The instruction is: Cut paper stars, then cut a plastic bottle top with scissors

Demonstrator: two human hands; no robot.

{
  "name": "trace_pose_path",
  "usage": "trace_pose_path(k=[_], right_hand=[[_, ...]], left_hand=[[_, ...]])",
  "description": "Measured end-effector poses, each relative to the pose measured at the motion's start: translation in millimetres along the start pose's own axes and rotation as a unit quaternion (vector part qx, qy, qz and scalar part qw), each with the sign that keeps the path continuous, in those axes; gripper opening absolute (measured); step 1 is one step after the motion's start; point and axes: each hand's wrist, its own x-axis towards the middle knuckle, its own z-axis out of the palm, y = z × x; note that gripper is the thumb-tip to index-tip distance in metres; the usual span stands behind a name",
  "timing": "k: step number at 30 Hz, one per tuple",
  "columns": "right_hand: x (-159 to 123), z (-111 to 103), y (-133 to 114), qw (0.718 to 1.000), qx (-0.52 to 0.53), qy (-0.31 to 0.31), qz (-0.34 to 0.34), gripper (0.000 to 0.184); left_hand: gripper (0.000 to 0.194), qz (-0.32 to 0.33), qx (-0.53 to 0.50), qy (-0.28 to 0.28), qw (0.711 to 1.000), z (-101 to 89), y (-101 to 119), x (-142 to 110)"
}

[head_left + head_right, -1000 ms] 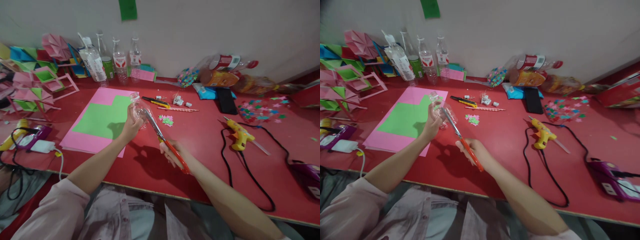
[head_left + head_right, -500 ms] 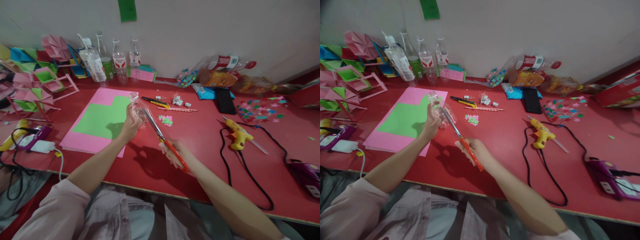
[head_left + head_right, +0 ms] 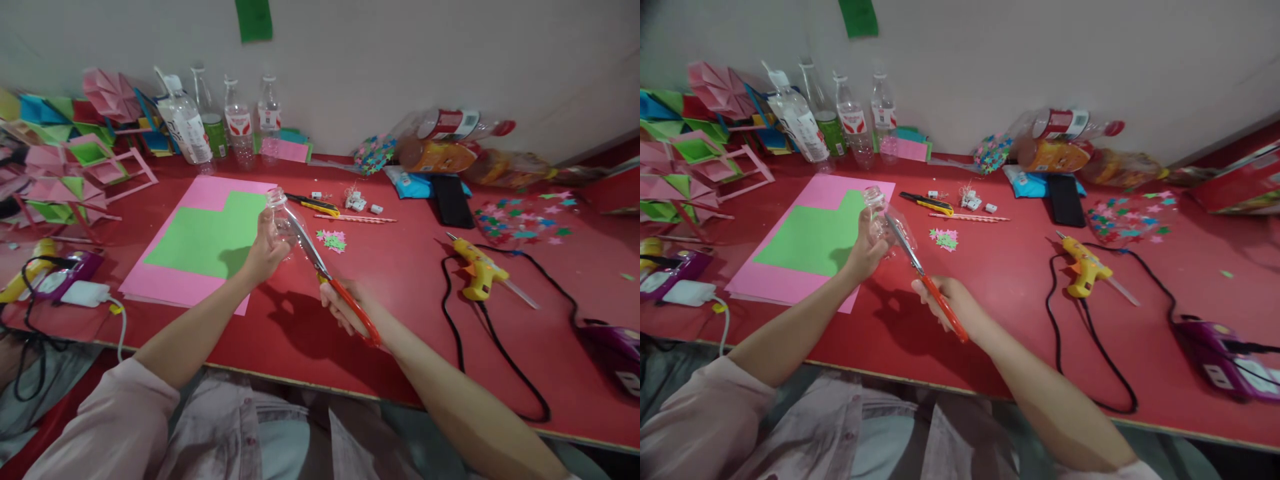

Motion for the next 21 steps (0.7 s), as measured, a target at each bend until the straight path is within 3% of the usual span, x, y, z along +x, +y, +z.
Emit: trace_pose_path(k=[9, 21], right_hand=[[-7.5, 4.2, -8.5, 0.999, -0.011, 0.045, -0.002, 0.05], [-2.9, 0.7, -3.0, 0.999, 0.021, 0.008, -0.024, 0.052]], left_hand=[[0.053, -0.011, 0.004, 0.008, 1.0, -1.4, 1.1, -0.2], [0.059, 0.001, 0.02, -0.006, 1.0, -2.6, -5.1, -2.0]])
